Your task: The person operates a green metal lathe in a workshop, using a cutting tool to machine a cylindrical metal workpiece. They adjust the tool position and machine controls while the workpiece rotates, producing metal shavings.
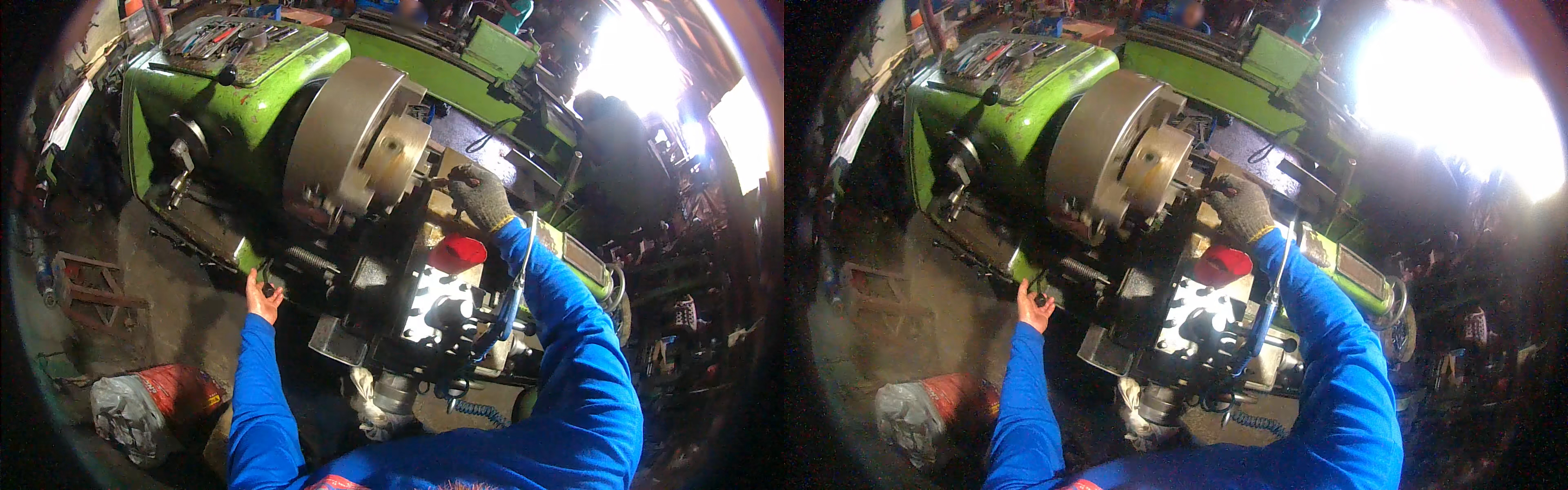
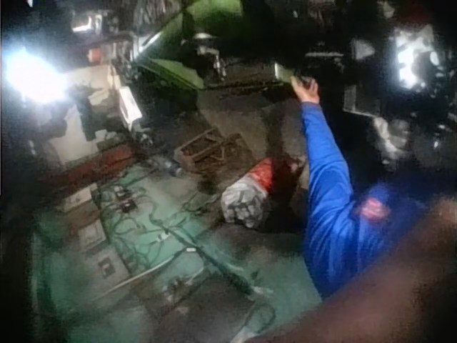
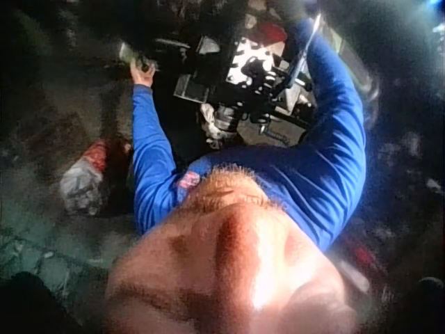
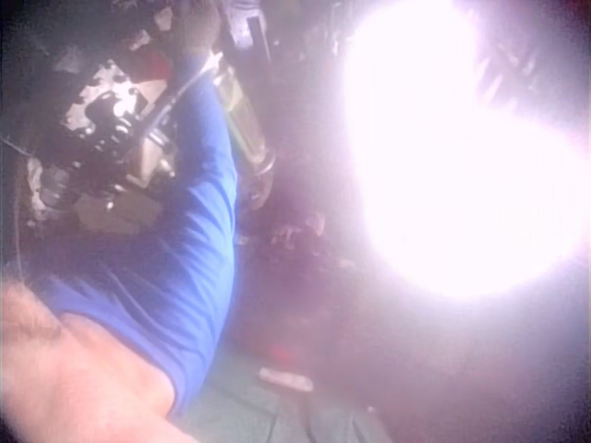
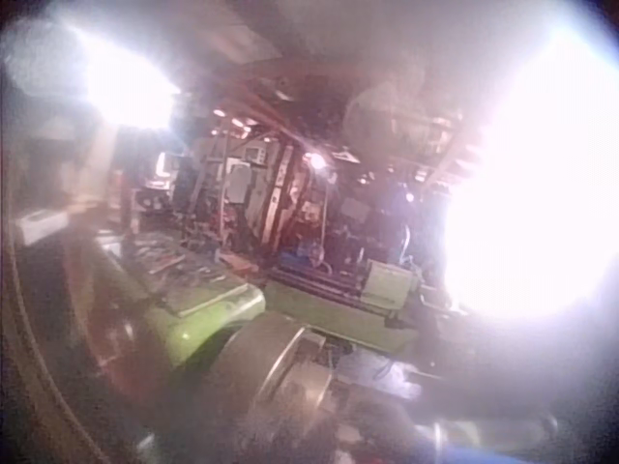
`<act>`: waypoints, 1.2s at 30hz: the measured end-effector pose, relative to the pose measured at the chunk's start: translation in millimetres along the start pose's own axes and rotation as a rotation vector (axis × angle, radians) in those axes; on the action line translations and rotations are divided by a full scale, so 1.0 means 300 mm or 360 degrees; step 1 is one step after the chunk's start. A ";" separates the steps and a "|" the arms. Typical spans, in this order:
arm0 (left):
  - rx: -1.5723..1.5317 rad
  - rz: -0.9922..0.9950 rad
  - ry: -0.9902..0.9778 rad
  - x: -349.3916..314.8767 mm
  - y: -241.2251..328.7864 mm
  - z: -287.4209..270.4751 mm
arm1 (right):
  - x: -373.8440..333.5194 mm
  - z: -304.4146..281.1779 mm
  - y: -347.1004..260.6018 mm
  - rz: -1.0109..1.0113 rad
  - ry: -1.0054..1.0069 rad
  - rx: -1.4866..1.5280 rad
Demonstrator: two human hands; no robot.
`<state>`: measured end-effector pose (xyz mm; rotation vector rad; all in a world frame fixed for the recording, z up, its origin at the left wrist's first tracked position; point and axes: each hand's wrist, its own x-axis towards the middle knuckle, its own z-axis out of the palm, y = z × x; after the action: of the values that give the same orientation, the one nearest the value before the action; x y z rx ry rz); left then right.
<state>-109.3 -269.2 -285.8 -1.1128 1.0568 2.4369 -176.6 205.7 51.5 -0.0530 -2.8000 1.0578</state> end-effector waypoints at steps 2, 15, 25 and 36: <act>0.0008 0.0004 -0.0021 -0.008 0.003 0.005 | -0.005 0.000 0.018 -0.0280 0.0030 -0.0327; 0.0019 0.0050 0.0005 -0.010 -0.001 0.004 | 0.017 -0.028 0.083 0.0098 -0.0073 0.0065; 0.0042 0.0153 0.0007 -0.073 0.004 0.016 | 0.019 -0.022 0.017 -0.0056 -0.0071 -0.0554; 0.0200 0.0151 0.0283 -0.315 -0.184 -0.313 | 0.341 -0.033 0.135 -0.0473 -0.0350 -0.1136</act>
<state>33.2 -291.6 -285.9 -1.2831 1.3251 2.3382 -277.2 251.3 45.1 0.4076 -3.0885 -0.0270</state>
